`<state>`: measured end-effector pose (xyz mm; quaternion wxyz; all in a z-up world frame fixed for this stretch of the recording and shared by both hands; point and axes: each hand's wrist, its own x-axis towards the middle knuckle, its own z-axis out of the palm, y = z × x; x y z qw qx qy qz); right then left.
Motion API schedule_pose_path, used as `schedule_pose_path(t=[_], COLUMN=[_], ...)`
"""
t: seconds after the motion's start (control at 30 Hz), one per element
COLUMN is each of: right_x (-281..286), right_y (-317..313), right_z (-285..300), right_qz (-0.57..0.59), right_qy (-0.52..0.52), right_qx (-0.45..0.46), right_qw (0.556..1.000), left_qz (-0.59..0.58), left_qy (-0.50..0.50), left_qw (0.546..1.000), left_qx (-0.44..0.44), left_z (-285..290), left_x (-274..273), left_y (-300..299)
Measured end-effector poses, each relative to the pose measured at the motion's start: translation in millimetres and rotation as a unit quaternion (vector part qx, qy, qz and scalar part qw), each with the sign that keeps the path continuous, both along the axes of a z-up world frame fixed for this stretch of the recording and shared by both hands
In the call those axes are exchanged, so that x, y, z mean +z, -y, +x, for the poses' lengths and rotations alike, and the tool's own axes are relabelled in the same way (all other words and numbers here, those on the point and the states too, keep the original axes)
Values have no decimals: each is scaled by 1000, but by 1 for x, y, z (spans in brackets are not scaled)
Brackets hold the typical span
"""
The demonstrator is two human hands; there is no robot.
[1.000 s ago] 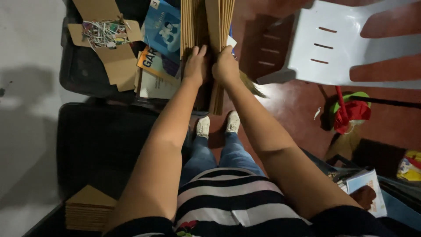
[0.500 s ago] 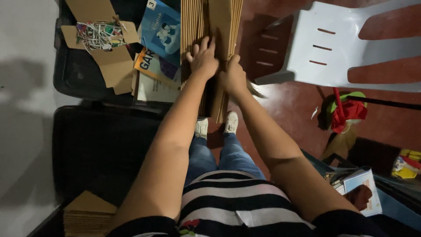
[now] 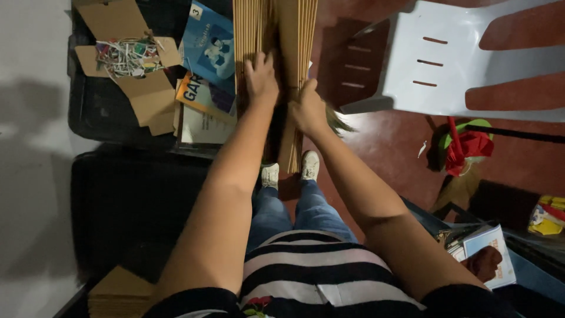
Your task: Wiping down cardboard folders and a plastic storage box with a cloth to remove dust.
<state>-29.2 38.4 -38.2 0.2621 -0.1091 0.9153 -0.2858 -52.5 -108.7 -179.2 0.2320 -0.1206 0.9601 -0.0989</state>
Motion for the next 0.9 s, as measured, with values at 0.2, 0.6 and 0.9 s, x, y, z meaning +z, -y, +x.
schedule_pose_path(t=[0.2,0.6,0.9], right_x=[31,24,11], right_y=[-4,41,49], right_z=[10,-2,19], right_qz=[23,39,7], right_qy=[57,69,49], right_qx=[-33,0,-12], right_qw=[998,997,999], left_qz=[55,444,253], left_qy=[-8,-373,-261], left_qw=[997,782,931], left_qx=[46,229,26], left_z=[-21,-22,-15], left_x=[87,91,133], left_y=[2,24,-11])
